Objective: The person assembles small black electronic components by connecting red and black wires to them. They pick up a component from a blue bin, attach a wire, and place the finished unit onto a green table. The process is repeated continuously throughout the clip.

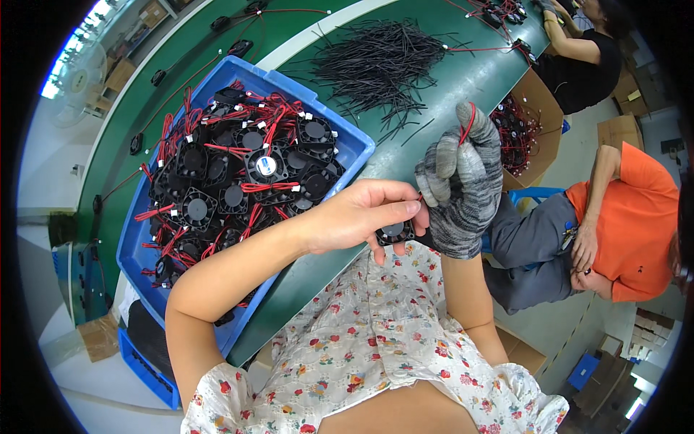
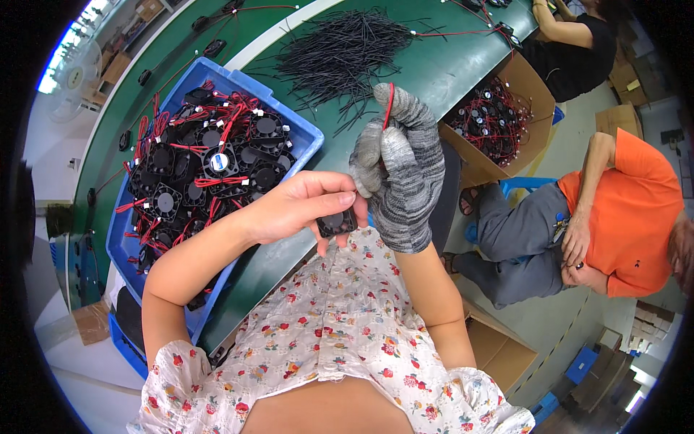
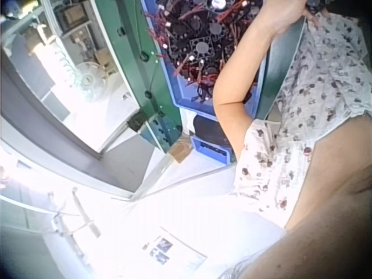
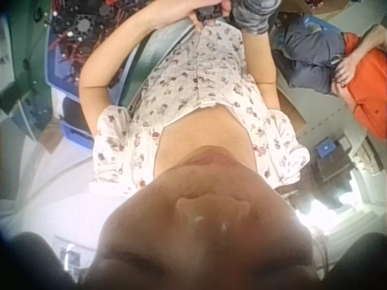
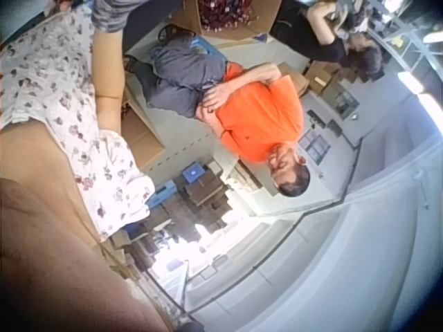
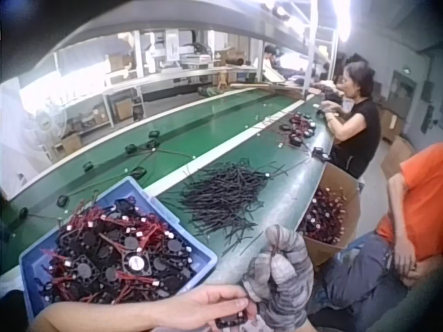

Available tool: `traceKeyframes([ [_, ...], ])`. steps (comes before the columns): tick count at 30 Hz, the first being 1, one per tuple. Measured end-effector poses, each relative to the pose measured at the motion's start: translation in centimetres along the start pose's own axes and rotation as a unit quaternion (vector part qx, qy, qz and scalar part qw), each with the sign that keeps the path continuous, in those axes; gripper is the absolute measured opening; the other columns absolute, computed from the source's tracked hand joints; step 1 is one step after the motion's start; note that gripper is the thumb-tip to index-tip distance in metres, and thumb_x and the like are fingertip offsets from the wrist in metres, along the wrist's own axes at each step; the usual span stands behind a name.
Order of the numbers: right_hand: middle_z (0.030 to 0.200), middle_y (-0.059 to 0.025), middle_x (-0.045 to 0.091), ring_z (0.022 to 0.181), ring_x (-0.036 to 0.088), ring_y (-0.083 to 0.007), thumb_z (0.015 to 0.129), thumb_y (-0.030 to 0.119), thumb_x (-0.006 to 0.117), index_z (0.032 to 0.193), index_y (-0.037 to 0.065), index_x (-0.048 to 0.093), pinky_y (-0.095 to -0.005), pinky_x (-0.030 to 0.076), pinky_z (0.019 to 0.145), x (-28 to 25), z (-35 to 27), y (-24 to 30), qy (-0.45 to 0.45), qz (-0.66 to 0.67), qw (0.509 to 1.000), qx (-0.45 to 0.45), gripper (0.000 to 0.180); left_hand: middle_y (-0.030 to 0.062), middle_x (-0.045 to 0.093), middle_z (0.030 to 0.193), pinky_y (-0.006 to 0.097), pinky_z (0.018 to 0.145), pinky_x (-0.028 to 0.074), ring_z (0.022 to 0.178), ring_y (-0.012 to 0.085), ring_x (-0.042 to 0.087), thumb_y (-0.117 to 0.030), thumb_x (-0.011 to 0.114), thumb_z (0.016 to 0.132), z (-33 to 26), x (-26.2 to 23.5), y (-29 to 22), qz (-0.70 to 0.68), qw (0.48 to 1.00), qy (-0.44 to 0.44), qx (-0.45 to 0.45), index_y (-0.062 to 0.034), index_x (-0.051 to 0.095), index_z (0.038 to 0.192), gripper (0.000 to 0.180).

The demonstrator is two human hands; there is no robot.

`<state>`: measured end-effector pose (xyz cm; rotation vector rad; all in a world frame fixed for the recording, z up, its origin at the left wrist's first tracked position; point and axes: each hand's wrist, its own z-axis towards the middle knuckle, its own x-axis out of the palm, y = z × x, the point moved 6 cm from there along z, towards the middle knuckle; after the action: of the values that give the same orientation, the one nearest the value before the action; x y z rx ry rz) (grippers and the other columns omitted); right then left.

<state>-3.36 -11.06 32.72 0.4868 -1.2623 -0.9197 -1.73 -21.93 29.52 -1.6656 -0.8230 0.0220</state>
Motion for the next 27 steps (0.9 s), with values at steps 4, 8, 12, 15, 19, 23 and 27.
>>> traceKeyframes([
  [4,0.069,-0.0027,0.054,0.047,0.043,-0.0061,0.081,0.016,0.054,0.116,0.002,0.044,-0.0176,0.034,0.040,-0.1,-0.1,-0.2,-0.010,-0.003,1.000,0.008,0.039,0.0085,0.058,0.087,0.024,0.046,0.050,0.064,0.0126,0.059,-0.025,0.040,0.091,0.0,0.0,0.1,0.003,1.000,-0.003,0.003,-0.0021,0.053,0.088,0.026],
  [8,0.072,-0.0055,0.055,0.050,0.047,-0.0097,0.082,0.015,0.054,0.117,0.004,0.043,-0.0212,0.039,0.043,0.1,-0.1,-0.1,-0.013,0.089,0.996,0.022,0.039,0.0087,0.058,0.084,0.023,0.044,0.047,0.061,0.0124,0.058,-0.023,0.039,0.091,0.1,0.0,-0.1,-0.001,1.000,-0.015,-0.005,-0.0026,0.052,0.083,0.025],
  [12,0.074,-0.0062,0.054,0.056,0.048,-0.0127,0.083,0.014,0.053,0.117,0.006,0.043,-0.0253,0.042,0.049,-1.1,-0.3,-0.2,-0.062,0.076,0.993,0.067,0.036,0.0089,0.058,0.080,0.022,0.042,0.044,0.056,0.0129,0.058,-0.019,0.039,0.089,0.1,-0.3,-0.3,-0.004,0.999,-0.044,0.008,-0.0026,0.051,0.078,0.023],
  [15,0.076,-0.0034,0.053,0.058,0.046,-0.0124,0.085,0.015,0.051,0.115,0.005,0.046,-0.0279,0.040,0.053,-1.1,-0.2,0.6,-0.015,-0.072,0.996,0.051,0.032,0.0086,0.058,0.076,0.023,0.041,0.043,0.053,0.0133,0.057,-0.018,0.041,0.087,0.1,-0.5,-0.1,-0.035,0.998,-0.049,-0.005,-0.0025,0.052,0.074,0.023],
  [19,0.076,-0.0050,0.057,0.066,0.052,-0.0190,0.080,0.013,0.054,0.101,0.007,0.057,-0.0331,0.042,0.070,-0.1,-0.2,2.1,0.168,-0.378,0.908,-0.069,0.021,0.0077,0.059,0.070,0.022,0.040,0.041,0.050,0.0132,0.056,-0.020,0.045,0.085,-0.1,-1.3,0.1,-0.084,0.995,-0.059,-0.004,-0.0014,0.056,0.077,0.023],
  [23,0.073,-0.0066,0.054,0.073,0.051,-0.0272,0.069,0.013,0.058,0.094,0.013,0.061,-0.0399,0.038,0.078,1.0,-0.8,1.4,0.318,-0.595,0.714,-0.187,0.025,0.0073,0.059,0.070,0.022,0.040,0.041,0.050,0.0129,0.056,-0.021,0.046,0.085,-0.1,-1.5,0.6,-0.088,0.993,-0.066,-0.038,0.0000,0.058,0.083,0.024],
  [27,0.077,-0.0060,0.054,0.077,0.051,-0.0284,0.068,0.012,0.056,0.095,0.012,0.060,-0.0395,0.039,0.076,0.9,-1.0,1.1,0.364,-0.648,0.642,-0.187,0.026,0.0070,0.060,0.070,0.022,0.040,0.041,0.049,0.0126,0.055,-0.021,0.046,0.086,-0.1,-1.6,0.7,-0.103,0.992,-0.069,-0.039,0.0010,0.058,0.085,0.025],
])
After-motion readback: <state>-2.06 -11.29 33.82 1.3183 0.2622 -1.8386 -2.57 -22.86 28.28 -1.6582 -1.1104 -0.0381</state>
